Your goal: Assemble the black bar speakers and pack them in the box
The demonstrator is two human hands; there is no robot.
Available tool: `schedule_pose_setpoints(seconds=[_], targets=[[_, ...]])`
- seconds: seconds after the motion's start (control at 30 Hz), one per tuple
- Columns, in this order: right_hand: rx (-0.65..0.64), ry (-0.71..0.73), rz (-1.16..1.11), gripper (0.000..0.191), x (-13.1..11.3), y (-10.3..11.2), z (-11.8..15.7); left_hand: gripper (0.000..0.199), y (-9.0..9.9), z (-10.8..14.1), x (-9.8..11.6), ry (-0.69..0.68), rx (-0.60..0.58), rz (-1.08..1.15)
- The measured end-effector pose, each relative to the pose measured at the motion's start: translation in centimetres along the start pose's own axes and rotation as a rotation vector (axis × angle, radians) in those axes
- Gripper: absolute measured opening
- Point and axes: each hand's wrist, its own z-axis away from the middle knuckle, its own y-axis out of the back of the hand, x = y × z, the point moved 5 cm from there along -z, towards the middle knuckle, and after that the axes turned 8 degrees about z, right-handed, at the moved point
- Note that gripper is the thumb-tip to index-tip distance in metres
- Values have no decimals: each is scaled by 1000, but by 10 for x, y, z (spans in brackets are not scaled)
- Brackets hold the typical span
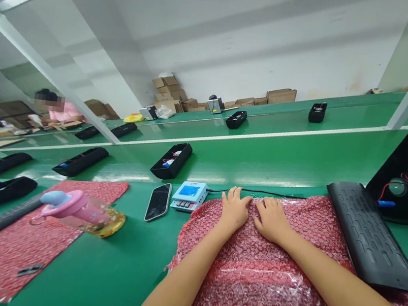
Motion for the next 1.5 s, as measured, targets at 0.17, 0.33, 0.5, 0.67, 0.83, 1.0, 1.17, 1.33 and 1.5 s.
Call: schedule_pose_setpoints(seconds=[0.17,0.33,0.5,0.67,0.83,1.0,1.17,1.33,1.5], targets=[[-5,-4,-7,35,-1,1,0,44,-1,-2,-2,2,-35,-22],[-6,-7,-6,36,-1,1,1,45,-3,-2,-2,4,-52,-46],[-9,-8,-4,37,-1,0,1,46,-6,-2,-2,4,-52,-58],[-6,-9,-2,36,-1,0,1,46,-7,-2,-2,12,-49,-55],[-7,-8,-2,36,-1,-2,0,47,-11,-3,-2,23,-44,-49],[-5,-4,-2,35,-1,-1,1,47,-11,-2,-1,17,-34,-46],[-7,3,7,36,-1,1,1,43,-5,2,3,-11,-16,-45],[-14,3,9,36,-1,1,0,43,-3,1,0,-16,-29,-36],[-18,-3,-2,36,-1,1,0,46,-7,-2,-3,-6,-57,-38]])
